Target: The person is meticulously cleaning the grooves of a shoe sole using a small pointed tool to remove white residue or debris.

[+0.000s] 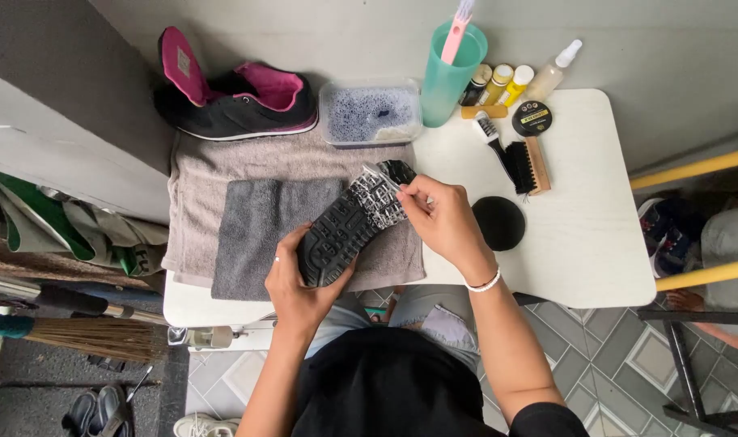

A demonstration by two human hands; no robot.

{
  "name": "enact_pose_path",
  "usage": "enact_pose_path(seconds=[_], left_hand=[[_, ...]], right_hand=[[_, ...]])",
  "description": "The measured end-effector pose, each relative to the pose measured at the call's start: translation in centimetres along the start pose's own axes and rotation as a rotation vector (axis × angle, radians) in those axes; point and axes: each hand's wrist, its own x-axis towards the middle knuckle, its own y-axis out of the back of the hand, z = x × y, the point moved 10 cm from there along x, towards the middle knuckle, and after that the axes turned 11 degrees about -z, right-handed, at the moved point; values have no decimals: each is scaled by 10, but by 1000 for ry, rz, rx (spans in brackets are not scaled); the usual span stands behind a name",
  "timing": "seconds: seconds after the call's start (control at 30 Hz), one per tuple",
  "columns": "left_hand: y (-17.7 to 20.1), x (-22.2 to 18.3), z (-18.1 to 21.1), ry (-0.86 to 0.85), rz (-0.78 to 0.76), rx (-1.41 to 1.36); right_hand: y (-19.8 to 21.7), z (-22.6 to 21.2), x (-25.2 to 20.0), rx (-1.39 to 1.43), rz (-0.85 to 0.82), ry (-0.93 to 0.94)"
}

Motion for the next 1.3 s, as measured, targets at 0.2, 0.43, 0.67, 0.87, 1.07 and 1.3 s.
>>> enact_pose_path(seconds=[0.2, 0.43, 0.67, 0.87, 1.07, 1.3], left_hand=[[0, -1, -2, -6, 1, 7], [0, 0, 2, -25, 1, 7], [1, -3, -5, -2, 1, -9], [1, -3, -6, 14, 20, -5], [-1, -2, -7, 17, 19, -1], [1, -4, -9, 35, 24, -15]], right_hand=[[2, -1, -2, 132, -9, -36], [-2, -5, -6, 64, -15, -5], [2, 3, -8, 10, 47, 41], [2, -7, -20, 24, 66, 27], [0, -7, -24, 14, 81, 30], [-2, -26, -30, 78, 70, 27]])
